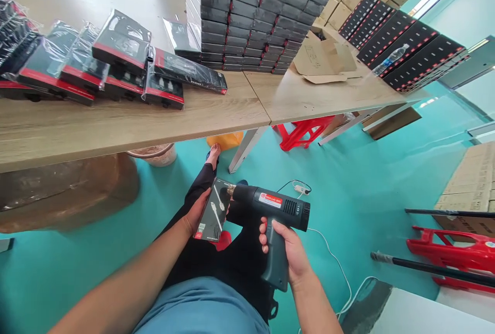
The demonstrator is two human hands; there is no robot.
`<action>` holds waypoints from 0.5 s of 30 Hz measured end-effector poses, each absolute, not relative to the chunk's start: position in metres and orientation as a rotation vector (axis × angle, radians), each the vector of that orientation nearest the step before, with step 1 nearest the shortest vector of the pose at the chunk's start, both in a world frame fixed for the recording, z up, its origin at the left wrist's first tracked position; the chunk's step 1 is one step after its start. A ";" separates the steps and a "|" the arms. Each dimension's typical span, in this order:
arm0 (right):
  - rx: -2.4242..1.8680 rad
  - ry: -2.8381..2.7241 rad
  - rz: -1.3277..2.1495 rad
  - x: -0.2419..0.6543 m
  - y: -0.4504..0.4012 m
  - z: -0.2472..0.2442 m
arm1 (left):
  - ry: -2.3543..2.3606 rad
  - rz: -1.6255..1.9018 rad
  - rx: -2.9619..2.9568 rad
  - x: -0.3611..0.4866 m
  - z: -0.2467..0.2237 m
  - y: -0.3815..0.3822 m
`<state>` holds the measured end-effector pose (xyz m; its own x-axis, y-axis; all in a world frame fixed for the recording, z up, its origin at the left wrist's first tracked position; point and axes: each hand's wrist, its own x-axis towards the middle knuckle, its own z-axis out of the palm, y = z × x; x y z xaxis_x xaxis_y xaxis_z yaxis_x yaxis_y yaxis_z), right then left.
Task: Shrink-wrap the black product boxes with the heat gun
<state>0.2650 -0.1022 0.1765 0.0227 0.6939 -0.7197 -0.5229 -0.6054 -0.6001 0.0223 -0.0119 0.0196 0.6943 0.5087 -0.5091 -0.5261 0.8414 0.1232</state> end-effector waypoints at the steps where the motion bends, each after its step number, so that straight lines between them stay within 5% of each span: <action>1: -1.430 -0.271 1.763 0.264 -0.103 0.180 | 0.592 0.567 -0.032 0.023 0.019 -0.012; 7: -1.698 -0.862 1.800 0.258 -0.106 0.196 | 0.679 0.743 -0.104 0.023 0.013 -0.008; 15: -1.741 -0.984 1.796 0.252 -0.129 0.189 | 0.571 0.960 -0.174 0.017 0.014 -0.004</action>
<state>0.2523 -0.1292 0.1893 -0.1022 0.7429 -0.6615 0.1576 -0.6445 -0.7482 0.0167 -0.0036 0.0141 0.4397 0.7235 -0.5322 -0.8130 0.5724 0.1066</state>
